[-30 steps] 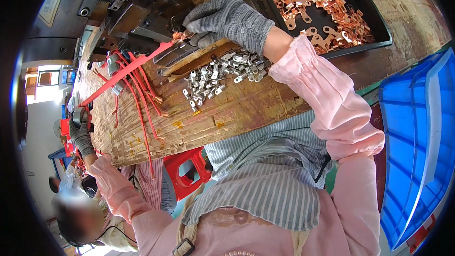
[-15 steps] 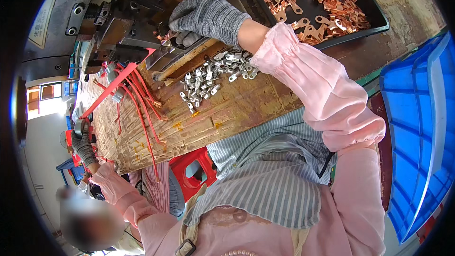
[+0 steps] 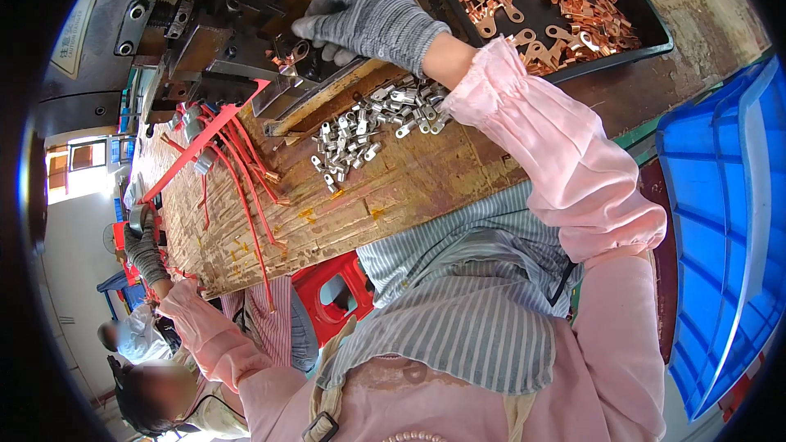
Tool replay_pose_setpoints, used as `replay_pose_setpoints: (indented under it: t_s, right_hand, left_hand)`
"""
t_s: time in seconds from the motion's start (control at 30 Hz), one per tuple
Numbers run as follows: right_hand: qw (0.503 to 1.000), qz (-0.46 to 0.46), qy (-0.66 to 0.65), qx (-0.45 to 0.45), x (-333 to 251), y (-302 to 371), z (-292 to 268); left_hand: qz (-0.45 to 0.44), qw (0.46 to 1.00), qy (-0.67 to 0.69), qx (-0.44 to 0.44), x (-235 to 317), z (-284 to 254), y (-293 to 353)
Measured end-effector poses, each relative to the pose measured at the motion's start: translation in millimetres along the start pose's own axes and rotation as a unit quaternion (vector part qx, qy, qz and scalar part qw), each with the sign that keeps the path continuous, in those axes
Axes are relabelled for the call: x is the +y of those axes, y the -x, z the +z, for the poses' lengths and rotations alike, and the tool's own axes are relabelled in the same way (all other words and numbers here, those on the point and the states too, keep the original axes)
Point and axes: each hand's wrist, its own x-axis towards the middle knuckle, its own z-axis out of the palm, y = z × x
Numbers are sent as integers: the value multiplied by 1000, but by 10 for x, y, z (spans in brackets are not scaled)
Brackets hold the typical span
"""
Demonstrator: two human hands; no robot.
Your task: Manually assemble electrical cable terminals by attaching copper lugs to stripped wire ends using a crimping machine.
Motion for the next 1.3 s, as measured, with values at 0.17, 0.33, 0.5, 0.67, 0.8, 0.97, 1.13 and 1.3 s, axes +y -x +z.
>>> replay_pose_setpoints:
  t_s: [0.17, 0.33, 0.5, 0.67, 0.8, 0.97, 1.13, 1.3]
  right_hand:
    - [998, -45, -8, 42, -120, 127, -137]
    - [991, -4, -110, 81, -289, 284, -263]
    - [985, -4, -136, 108, -258, 381, -320]
    - [984, 13, -135, 119, -243, 439, -341]
    - [985, 7, -139, 107, -168, 440, -334]
    - [993, -81, -27, 76, 114, 353, -367]
    - [999, -44, -5, 24, 61, 387, -239]
    - [998, -46, -31, -19, 95, 405, -121]
  left_hand:
    - [-11, 1000, 23, -5, -29, 5, 2]
    - [10, 1000, 28, 6, -91, 14, -1]
    - [0, 1000, 20, -2, 13, 27, 11]
    - [-6, 997, 80, -15, 76, 42, 62]
    - [-30, 988, 149, -33, 49, 65, 69]
    - [-17, 995, 97, -15, -14, 94, 35]
    - [-24, 993, 114, -17, -74, 130, 45]
    - [-35, 979, 200, -16, -370, 102, 19]
